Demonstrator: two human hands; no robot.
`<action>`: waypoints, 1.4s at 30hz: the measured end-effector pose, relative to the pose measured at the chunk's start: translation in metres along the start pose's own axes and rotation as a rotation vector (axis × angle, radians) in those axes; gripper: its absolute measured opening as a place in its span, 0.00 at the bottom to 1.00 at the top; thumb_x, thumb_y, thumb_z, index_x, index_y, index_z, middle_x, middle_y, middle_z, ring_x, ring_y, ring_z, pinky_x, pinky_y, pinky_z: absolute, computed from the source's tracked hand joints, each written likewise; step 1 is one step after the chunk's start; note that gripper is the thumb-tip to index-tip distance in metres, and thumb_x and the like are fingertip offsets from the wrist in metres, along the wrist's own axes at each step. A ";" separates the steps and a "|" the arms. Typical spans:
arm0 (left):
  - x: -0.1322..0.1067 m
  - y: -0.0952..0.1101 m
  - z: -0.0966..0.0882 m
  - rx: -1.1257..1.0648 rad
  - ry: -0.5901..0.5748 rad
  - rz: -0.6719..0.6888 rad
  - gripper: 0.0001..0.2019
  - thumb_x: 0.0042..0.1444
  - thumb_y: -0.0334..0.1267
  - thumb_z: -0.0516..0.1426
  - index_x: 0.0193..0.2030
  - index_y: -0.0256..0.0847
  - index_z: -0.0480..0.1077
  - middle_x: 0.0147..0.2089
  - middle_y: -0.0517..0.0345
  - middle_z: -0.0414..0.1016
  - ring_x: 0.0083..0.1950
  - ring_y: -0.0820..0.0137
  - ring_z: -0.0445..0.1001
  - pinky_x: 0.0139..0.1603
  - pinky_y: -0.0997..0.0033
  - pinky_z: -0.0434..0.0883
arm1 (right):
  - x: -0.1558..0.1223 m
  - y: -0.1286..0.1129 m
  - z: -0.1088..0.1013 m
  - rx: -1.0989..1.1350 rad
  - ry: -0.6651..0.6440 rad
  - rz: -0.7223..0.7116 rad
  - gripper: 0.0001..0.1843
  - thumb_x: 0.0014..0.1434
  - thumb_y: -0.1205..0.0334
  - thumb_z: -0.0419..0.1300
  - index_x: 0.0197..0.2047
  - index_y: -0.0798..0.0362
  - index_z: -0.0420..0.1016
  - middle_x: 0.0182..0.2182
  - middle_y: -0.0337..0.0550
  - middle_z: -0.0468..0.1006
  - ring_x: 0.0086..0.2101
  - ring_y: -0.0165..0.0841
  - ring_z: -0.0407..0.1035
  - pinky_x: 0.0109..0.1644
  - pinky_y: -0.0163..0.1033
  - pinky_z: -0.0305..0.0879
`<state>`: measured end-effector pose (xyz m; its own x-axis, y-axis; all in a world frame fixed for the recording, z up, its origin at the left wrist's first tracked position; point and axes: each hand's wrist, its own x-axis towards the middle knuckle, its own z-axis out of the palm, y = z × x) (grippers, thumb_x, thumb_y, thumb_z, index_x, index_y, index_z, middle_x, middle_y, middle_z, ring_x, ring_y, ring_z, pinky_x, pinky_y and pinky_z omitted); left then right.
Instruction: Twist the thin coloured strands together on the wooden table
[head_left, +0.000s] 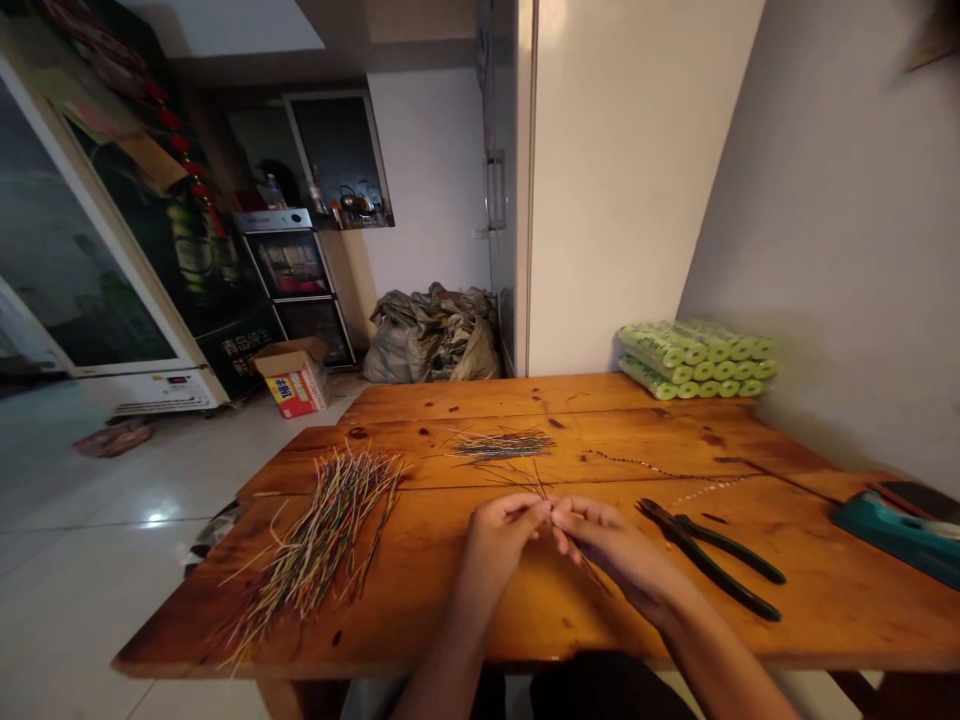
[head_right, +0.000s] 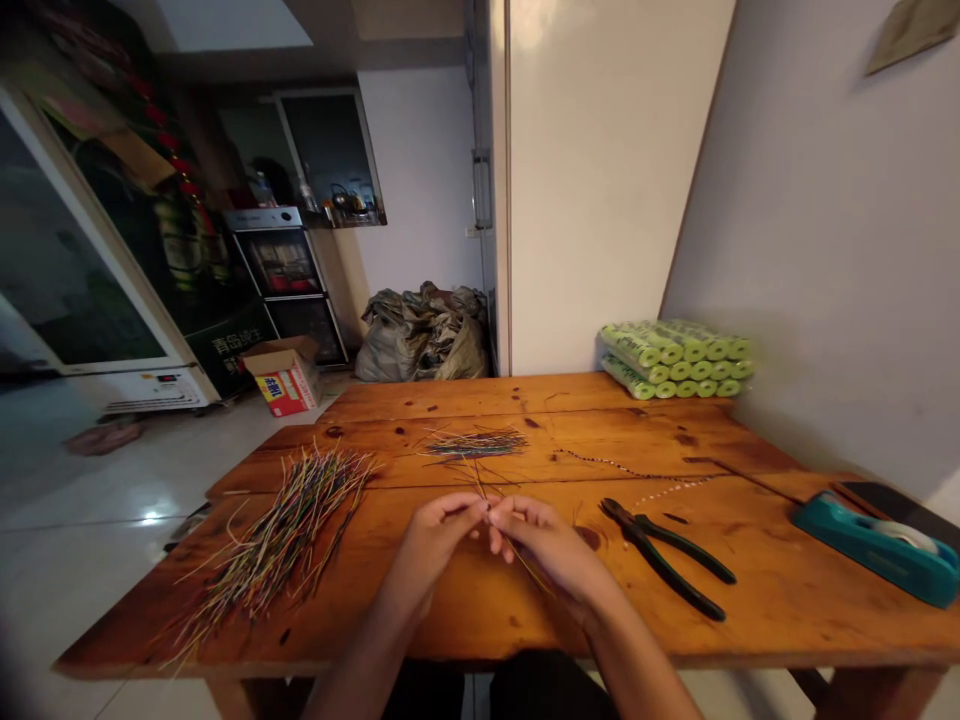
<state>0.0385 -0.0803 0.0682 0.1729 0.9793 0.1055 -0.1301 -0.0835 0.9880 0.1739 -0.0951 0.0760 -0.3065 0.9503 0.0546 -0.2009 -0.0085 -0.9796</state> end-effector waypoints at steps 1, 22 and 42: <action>-0.002 0.000 0.002 0.022 0.006 0.006 0.07 0.44 0.39 0.59 0.25 0.38 0.76 0.26 0.55 0.76 0.29 0.70 0.70 0.30 0.74 0.66 | -0.005 0.001 -0.004 0.031 -0.017 0.057 0.15 0.49 0.52 0.61 0.21 0.54 0.70 0.20 0.37 0.69 0.21 0.26 0.58 0.28 0.33 0.54; 0.125 -0.091 -0.053 -0.537 0.255 -0.225 0.10 0.43 0.31 0.62 0.36 0.35 0.75 0.30 0.59 0.72 0.24 0.85 0.65 0.23 0.88 0.61 | 0.134 0.086 -0.100 -1.332 0.128 -0.186 0.08 0.53 0.56 0.58 0.33 0.50 0.74 0.33 0.46 0.77 0.36 0.39 0.67 0.40 0.41 0.57; 0.118 -0.103 -0.049 -0.348 0.129 -0.184 0.09 0.40 0.39 0.65 0.26 0.36 0.76 0.28 0.57 0.76 0.30 0.77 0.70 0.32 0.82 0.67 | 0.121 0.078 -0.106 -1.244 0.330 -0.405 0.11 0.59 0.59 0.51 0.35 0.53 0.72 0.32 0.45 0.78 0.34 0.36 0.69 0.38 0.40 0.63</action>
<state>0.0242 0.0525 -0.0268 0.1032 0.9890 -0.1059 -0.4348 0.1406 0.8895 0.2196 0.0521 -0.0145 -0.1555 0.8501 0.5032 0.8007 0.4068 -0.4398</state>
